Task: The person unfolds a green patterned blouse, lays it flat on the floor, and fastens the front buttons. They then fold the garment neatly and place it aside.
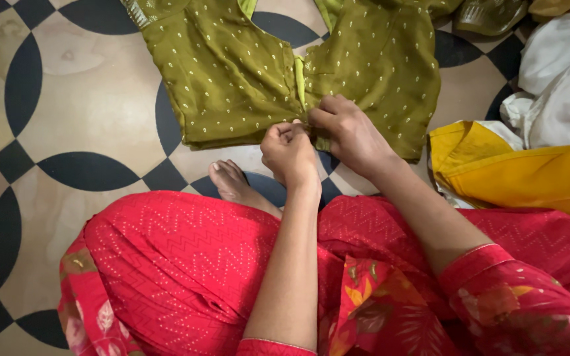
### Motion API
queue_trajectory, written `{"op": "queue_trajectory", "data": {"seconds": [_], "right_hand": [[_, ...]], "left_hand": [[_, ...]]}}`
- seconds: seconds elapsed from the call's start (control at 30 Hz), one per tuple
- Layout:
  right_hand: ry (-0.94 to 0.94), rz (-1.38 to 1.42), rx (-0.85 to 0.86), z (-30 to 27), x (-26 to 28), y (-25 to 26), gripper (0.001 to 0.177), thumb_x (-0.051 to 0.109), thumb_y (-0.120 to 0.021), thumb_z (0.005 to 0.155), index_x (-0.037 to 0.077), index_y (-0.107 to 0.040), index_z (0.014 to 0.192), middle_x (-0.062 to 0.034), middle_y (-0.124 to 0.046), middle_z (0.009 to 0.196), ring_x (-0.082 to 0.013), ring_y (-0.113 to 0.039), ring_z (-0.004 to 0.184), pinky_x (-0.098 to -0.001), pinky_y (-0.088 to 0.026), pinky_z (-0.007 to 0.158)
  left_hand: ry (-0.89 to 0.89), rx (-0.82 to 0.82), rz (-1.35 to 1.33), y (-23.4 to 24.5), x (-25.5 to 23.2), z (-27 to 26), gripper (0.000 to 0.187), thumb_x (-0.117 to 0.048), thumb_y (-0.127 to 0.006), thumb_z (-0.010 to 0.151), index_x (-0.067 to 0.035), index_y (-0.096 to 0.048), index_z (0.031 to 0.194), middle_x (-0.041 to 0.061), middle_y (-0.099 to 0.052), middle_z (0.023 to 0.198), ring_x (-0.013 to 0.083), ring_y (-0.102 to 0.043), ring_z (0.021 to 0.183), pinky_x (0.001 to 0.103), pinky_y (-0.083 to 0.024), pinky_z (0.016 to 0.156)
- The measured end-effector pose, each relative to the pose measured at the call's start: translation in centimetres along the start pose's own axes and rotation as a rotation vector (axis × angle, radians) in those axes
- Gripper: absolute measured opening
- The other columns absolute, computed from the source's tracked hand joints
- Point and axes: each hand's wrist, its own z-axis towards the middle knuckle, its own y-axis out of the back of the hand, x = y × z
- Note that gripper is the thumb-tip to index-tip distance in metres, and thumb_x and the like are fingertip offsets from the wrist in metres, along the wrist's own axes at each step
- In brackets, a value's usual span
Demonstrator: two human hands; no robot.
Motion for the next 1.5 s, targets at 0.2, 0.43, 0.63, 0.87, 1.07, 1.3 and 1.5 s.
{"op": "queue_trajectory", "data": {"seconds": [0.2,0.43,0.63,0.87,1.07,1.3,1.5], "right_hand": [[0.074,0.001,0.064,0.2,0.0,0.5,0.032,-0.004,-0.07,0.074,0.0,-0.067,0.105,-0.0182,-0.06,0.098,-0.0388,-0.058,0.097,-0.0473,-0.049,0.086],[0.033,0.054,0.116,-0.2,-0.6,0.1,0.033,-0.009,-0.062,0.072,0.0,-0.066,0.103,-0.0183,-0.064,0.096,-0.0409,-0.062,0.095,-0.0483,-0.051,0.082],[-0.178,0.151,0.313,-0.9,-2.1,0.4,0.024,0.015,-0.074,0.084,0.001,-0.062,0.1,-0.0195,-0.068,0.093,-0.0421,-0.066,0.086,-0.0489,-0.051,0.074],[-0.311,0.04,0.099,-1.0,-4.2,-0.3,0.026,0.03,-0.066,0.102,0.005,-0.065,0.108,-0.0205,-0.069,0.097,-0.0423,-0.067,0.095,-0.0487,-0.053,0.08],[-0.155,-0.079,0.044,-0.9,-3.1,-0.1,0.026,0.022,-0.061,0.094,0.004,-0.065,0.112,-0.0212,-0.063,0.106,-0.0433,-0.063,0.097,-0.0528,-0.052,0.078],[-0.662,-0.236,0.396,0.3,-1.9,1.8,0.041,0.05,-0.061,0.097,0.013,-0.078,0.098,-0.0183,-0.073,0.097,-0.0386,-0.069,0.095,-0.0503,-0.054,0.085],[-0.527,-0.216,0.119,0.7,-2.2,1.7,0.027,0.036,-0.065,0.095,0.012,-0.074,0.101,-0.0178,-0.072,0.091,-0.0388,-0.07,0.087,-0.0487,-0.056,0.078]], "left_hand": [[0.031,-0.016,-0.124,-0.3,1.1,0.5,0.016,-0.012,-0.072,0.089,0.0,-0.067,0.081,0.005,-0.067,0.065,0.0121,-0.059,0.057,0.03,-0.048,0.054],[0.091,-0.013,-0.249,-1.2,4.6,2.3,0.014,-0.008,-0.073,0.087,0.002,-0.065,0.082,0.006,-0.07,0.07,0.0109,-0.063,0.057,0.028,-0.051,0.053],[-0.156,-0.111,0.13,-0.4,3.9,2.6,0.025,-0.003,-0.078,0.076,0.0,-0.057,0.089,0.013,-0.063,0.08,0.0262,-0.064,0.07,0.036,-0.051,0.068],[-0.548,-0.13,0.13,0.7,0.5,0.8,0.035,-0.003,-0.075,0.077,-0.001,-0.053,0.104,0.014,-0.058,0.106,0.0307,-0.062,0.094,0.041,-0.05,0.082],[-0.823,0.045,0.352,-1.0,0.9,2.4,0.027,-0.001,-0.066,0.086,-0.005,-0.061,0.113,0.014,-0.064,0.112,0.0389,-0.06,0.107,0.049,-0.048,0.093],[-0.469,0.185,0.786,-0.5,0.6,3.0,0.008,-0.019,-0.07,0.082,-0.012,-0.075,0.081,0.013,-0.071,0.092,0.0365,-0.066,0.088,0.049,-0.05,0.087],[-0.395,0.14,0.649,-0.5,-1.0,2.9,0.019,-0.023,-0.077,0.083,-0.007,-0.07,0.077,0.013,-0.068,0.085,0.0346,-0.068,0.079,0.046,-0.054,0.077]]}}
